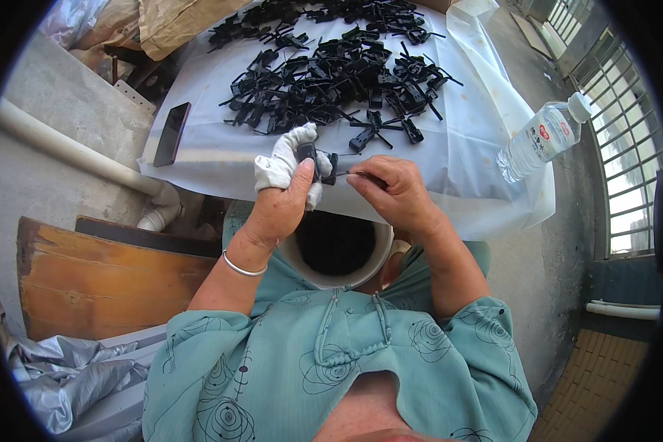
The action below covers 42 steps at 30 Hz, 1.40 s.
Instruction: Cleaning and inspecting small black plastic components by wiping them with a cloth.
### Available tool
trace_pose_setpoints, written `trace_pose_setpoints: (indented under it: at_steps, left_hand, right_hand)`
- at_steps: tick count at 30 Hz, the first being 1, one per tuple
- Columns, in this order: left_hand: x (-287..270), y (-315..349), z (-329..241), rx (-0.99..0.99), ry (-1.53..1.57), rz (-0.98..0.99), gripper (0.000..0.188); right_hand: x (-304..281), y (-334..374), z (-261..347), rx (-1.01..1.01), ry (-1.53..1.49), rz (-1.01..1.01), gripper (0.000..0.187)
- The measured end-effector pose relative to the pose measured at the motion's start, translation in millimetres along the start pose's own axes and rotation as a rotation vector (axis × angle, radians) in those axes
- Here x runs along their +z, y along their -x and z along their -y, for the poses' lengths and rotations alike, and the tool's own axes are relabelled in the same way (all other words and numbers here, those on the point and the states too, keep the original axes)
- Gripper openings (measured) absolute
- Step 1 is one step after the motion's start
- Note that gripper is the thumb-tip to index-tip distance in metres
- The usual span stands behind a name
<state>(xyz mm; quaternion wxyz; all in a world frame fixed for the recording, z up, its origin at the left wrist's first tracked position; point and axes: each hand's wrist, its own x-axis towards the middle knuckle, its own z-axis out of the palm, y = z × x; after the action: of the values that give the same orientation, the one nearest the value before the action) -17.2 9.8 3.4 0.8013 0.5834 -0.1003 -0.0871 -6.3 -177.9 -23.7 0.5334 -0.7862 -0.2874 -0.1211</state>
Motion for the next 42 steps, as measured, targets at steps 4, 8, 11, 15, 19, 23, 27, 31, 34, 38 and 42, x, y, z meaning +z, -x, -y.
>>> trace_pose_setpoints:
  at_steps: [4,8,11,15,19,23,27,31,34,38,42]
  left_hand:
    - [3,5,3,-0.072,-0.286,0.068,0.031]
    - [8,9,2,-0.114,-0.348,0.142,0.029]
    - [8,9,6,-0.047,-0.403,0.11,0.025]
    - [6,5,11,0.061,-0.494,0.068,0.021]
    - [7,4,22,0.34,-0.779,0.088,0.023]
    - [8,17,22,0.301,-0.889,0.019,0.024]
    - [0,27,3,0.12,-0.982,0.202,0.031]
    - [-25,27,7,0.179,-1.271,0.092,0.032]
    - [-24,18,14,0.33,-1.267,0.022,0.025]
    - [-3,0,-8,0.555,-1.394,0.126,0.031]
    - [8,-3,-37,0.51,-1.464,0.488,0.028]
  right_hand:
    - [4,-2,10,0.086,-0.056,0.012,0.009]
    - [7,-3,14,0.065,-0.081,-0.007,0.009]
    - [5,-3,18,0.154,-0.084,0.032,0.011]
    - [10,0,9,0.092,-0.087,0.061,0.018]
    - [13,-1,15,0.224,-0.121,0.161,0.02]
    - [31,6,12,0.206,-0.163,0.112,0.018]
    - [18,4,9,0.231,-0.127,0.363,0.018]
    - [11,-2,-1,0.089,0.482,-0.059,0.011]
    - [18,-7,-17,0.101,0.661,-0.015,0.011]
    - [7,-6,-17,0.046,0.605,0.117,0.01]
    - [-16,-1,-11,-0.047,0.31,0.157,0.008]
